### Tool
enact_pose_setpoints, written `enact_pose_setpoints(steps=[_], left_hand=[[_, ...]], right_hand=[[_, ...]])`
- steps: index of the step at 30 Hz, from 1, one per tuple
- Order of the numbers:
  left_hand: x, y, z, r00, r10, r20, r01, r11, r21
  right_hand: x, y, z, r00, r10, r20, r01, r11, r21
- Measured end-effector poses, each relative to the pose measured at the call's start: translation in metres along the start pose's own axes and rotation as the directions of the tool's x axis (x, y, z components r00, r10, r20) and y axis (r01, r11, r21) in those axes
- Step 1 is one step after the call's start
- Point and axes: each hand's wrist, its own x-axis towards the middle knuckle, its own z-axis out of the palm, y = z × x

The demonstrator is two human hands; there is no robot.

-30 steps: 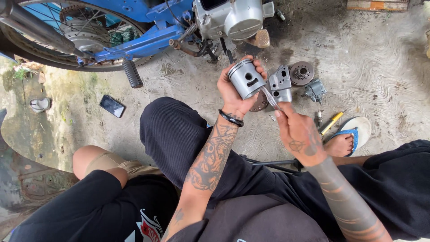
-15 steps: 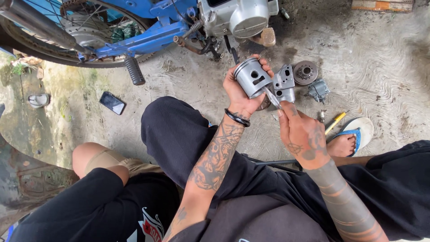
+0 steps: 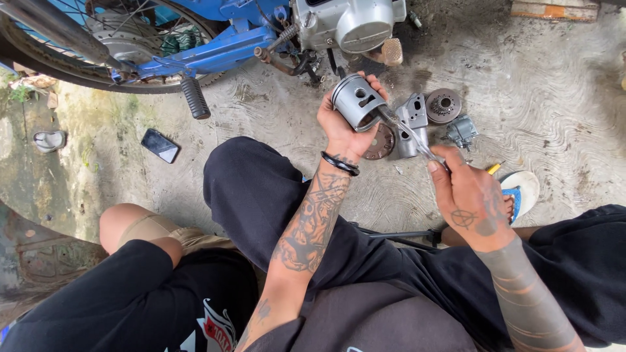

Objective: Cleaning carbon deposits from a motorcycle piston and cylinder head using a brush and a pick

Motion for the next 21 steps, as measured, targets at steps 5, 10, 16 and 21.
enact_pose_setpoints(steps=[5, 10, 16, 21], left_hand=[[0.002, -0.010, -0.012, 0.997, -0.063, -0.055, 0.066, 0.996, 0.062], [0.005, -0.011, -0.021, 0.987, -0.045, -0.153, 0.069, 0.985, 0.155], [-0.004, -0.026, -0.024, 0.979, 0.021, -0.203, 0.044, 0.951, 0.307], [-0.022, -0.036, 0.038, 0.990, -0.073, -0.120, 0.102, 0.960, 0.260]], right_hand=[[0.011, -0.016, -0.004, 0.999, -0.042, 0.025, 0.042, 0.999, -0.018], [0.026, -0.003, -0.018, 0.984, -0.006, 0.180, -0.013, 0.995, 0.104], [0.048, -0.009, -0.042, 0.888, 0.205, 0.412, -0.212, 0.977, -0.029], [0.072, 0.065, -0.024, 0.709, -0.033, 0.705, -0.575, 0.551, 0.605]])
